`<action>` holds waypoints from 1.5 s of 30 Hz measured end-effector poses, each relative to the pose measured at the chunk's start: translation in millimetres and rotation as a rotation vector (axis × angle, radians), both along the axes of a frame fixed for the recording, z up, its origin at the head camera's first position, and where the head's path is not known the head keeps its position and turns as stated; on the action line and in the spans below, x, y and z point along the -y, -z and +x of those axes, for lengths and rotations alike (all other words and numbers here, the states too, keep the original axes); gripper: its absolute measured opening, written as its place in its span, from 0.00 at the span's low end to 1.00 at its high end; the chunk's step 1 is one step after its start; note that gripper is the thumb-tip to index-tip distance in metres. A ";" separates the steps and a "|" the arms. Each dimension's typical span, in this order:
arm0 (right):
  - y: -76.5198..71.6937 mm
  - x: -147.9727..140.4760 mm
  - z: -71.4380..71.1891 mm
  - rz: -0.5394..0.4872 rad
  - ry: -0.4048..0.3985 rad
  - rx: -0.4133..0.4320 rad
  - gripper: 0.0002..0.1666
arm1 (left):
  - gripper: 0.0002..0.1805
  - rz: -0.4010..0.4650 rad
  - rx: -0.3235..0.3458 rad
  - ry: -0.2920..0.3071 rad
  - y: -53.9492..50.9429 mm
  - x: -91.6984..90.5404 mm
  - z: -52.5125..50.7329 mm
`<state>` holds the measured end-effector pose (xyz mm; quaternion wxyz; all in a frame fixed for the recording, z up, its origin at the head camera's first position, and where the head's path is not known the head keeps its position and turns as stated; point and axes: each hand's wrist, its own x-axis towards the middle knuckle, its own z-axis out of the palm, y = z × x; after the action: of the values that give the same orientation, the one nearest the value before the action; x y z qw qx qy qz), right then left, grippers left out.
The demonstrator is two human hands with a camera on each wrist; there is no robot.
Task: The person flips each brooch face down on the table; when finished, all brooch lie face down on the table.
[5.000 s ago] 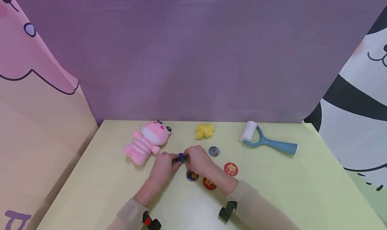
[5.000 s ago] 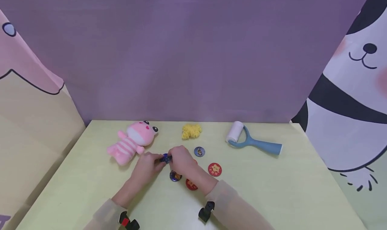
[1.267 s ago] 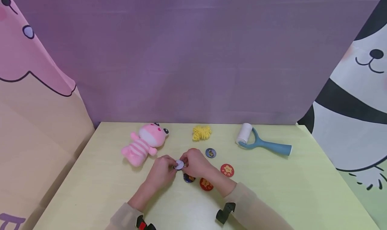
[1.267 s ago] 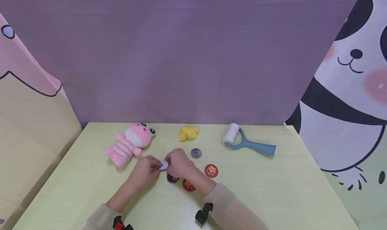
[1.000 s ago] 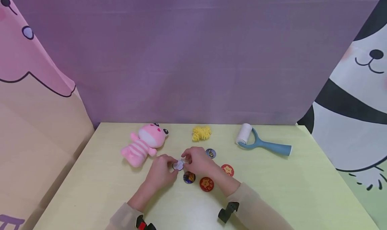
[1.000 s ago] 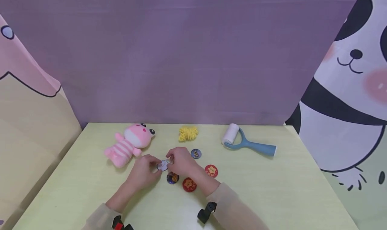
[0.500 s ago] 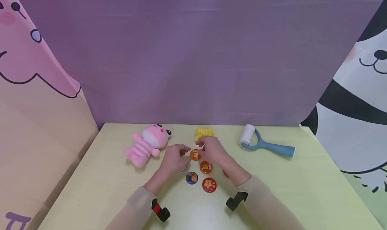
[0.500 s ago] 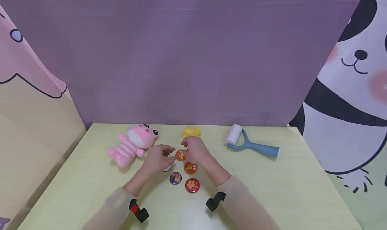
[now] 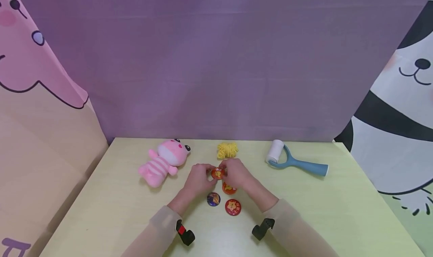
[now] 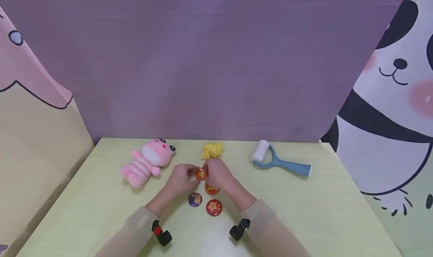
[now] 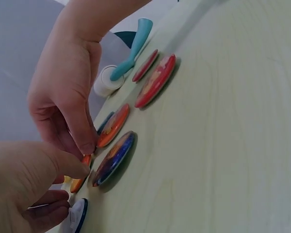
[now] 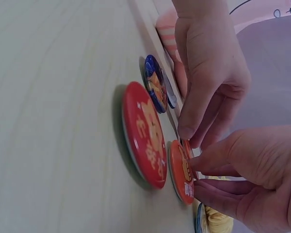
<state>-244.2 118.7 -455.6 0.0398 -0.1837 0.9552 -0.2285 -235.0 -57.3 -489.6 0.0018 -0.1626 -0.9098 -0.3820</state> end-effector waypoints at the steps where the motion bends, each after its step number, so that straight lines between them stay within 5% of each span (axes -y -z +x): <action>1: 0.0 0.2 0.2 0.006 -0.002 -0.005 0.13 | 0.19 -0.010 -0.005 0.001 0.4 -0.1 -0.4; 10: 1.5 1.7 1.2 -0.015 0.009 0.008 0.13 | 0.14 0.056 -0.012 -0.006 1.7 -1.0 -1.9; 19: 1.2 -8.8 -0.9 -0.211 0.069 0.068 0.14 | 0.13 0.161 -0.063 -0.031 -0.3 8.2 -1.7; 32: -17.4 -25.7 -2.8 -0.430 0.018 0.116 0.16 | 0.10 0.524 -0.160 -0.076 -19.3 6.2 5.3; 39: -25.5 -29.1 2.4 -0.516 0.050 0.120 0.15 | 0.07 0.521 -0.187 -0.105 -28.5 4.1 6.0; 45: -28.6 -31.6 3.6 -0.568 0.056 0.133 0.14 | 0.06 0.575 -0.136 -0.089 -33.1 6.2 5.7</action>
<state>-240.6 150.4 -427.0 0.0431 -0.1458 0.8529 -0.4994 -229.3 -63.5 -456.4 0.1256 -0.1405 -0.7682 -0.6119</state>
